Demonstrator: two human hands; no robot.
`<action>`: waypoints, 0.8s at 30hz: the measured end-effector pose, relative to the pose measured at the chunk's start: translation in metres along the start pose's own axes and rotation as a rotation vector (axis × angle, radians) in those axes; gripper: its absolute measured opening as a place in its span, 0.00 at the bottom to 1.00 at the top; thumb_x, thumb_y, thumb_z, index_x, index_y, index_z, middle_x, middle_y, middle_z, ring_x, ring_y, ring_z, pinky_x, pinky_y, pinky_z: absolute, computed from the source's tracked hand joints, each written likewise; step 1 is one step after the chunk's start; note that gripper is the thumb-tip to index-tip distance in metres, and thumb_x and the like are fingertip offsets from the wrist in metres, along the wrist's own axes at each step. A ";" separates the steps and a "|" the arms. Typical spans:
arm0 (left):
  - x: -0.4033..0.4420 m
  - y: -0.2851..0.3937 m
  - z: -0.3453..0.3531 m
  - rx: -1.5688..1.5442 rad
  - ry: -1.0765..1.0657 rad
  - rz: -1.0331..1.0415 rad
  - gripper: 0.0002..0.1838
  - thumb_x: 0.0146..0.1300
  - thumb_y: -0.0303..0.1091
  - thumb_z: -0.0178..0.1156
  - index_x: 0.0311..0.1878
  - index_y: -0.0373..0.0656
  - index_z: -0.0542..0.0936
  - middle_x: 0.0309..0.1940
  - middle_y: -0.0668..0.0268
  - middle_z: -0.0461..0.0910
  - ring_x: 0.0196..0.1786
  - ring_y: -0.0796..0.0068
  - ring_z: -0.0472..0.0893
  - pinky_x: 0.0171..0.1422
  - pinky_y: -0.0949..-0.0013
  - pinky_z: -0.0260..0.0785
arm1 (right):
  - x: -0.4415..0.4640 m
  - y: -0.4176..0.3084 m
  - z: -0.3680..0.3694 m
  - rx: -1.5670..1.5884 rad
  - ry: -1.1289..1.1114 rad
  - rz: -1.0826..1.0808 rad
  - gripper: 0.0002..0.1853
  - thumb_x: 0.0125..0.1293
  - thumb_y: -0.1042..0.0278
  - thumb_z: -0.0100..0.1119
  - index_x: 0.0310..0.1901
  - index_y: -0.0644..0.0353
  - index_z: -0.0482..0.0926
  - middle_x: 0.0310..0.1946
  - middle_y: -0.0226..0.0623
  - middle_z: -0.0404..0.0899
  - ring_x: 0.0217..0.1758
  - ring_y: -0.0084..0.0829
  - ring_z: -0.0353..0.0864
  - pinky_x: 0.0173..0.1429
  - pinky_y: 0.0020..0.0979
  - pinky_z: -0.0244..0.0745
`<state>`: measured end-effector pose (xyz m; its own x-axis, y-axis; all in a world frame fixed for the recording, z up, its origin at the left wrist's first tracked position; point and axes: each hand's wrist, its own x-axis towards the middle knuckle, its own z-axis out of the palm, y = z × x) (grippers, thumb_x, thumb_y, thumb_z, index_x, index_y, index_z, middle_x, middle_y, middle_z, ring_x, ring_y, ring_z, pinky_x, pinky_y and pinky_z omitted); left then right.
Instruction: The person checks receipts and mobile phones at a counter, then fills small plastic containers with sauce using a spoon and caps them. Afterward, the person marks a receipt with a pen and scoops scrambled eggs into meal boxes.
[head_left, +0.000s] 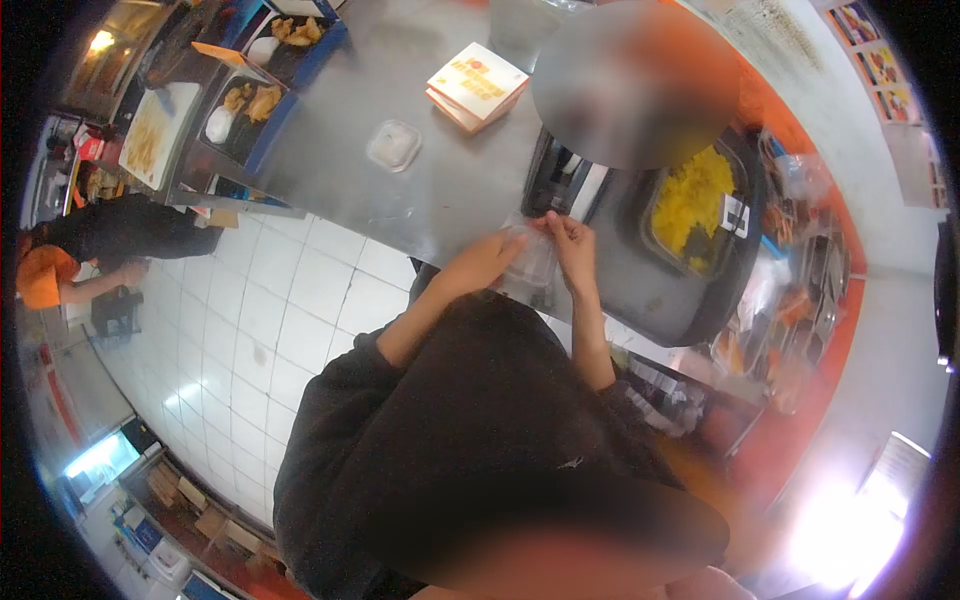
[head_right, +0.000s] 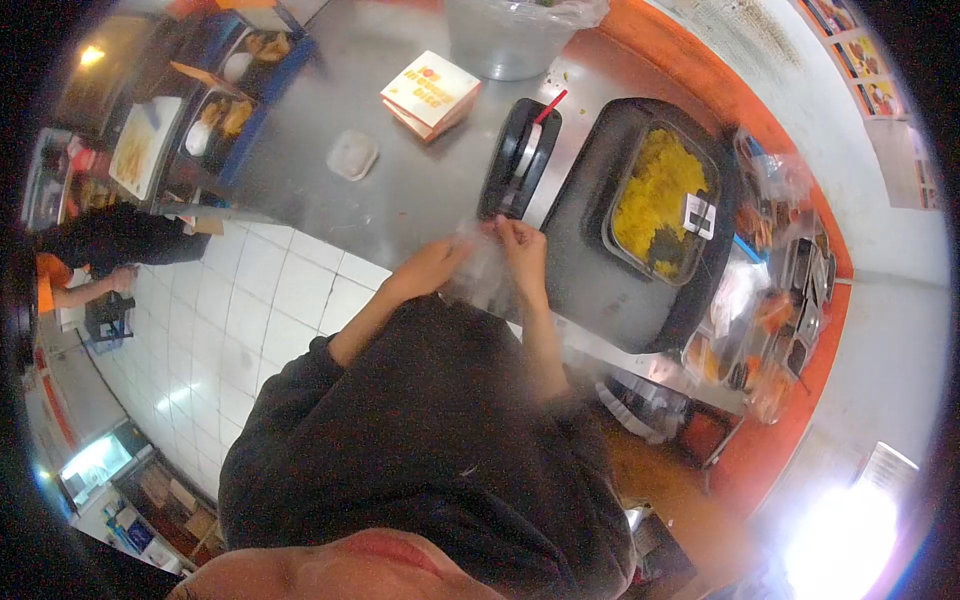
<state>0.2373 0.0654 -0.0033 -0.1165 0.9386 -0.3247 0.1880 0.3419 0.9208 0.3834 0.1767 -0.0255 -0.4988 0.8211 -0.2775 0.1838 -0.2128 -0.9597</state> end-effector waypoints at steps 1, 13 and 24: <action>0.007 -0.010 0.002 0.078 -0.020 -0.020 0.28 0.71 0.53 0.41 0.47 0.32 0.74 0.24 0.56 0.77 0.20 0.66 0.77 0.29 0.62 0.70 | 0.002 0.000 0.003 -0.105 0.063 -0.024 0.16 0.68 0.61 0.55 0.35 0.68 0.83 0.29 0.34 0.84 0.33 0.23 0.79 0.42 0.25 0.71; -0.018 -0.006 -0.005 -0.038 0.128 0.235 0.23 0.69 0.45 0.50 0.59 0.37 0.66 0.49 0.42 0.74 0.54 0.46 0.74 0.59 0.56 0.64 | -0.020 -0.023 0.007 0.216 -0.159 0.203 0.11 0.63 0.70 0.57 0.43 0.64 0.82 0.39 0.35 0.82 0.43 0.23 0.77 0.55 0.26 0.68; 0.014 -0.040 -0.109 0.305 0.345 -0.061 0.24 0.69 0.48 0.47 0.58 0.39 0.64 0.45 0.39 0.72 0.49 0.43 0.75 0.52 0.51 0.66 | 0.094 -0.085 -0.021 -0.511 0.500 -0.562 0.20 0.64 0.56 0.59 0.49 0.64 0.77 0.35 0.44 0.76 0.39 0.35 0.74 0.47 0.31 0.69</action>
<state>0.1215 0.0593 -0.0211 -0.4444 0.8638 -0.2375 0.4426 0.4422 0.7801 0.3391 0.2834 0.0314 -0.2246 0.8922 0.3917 0.4372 0.4515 -0.7778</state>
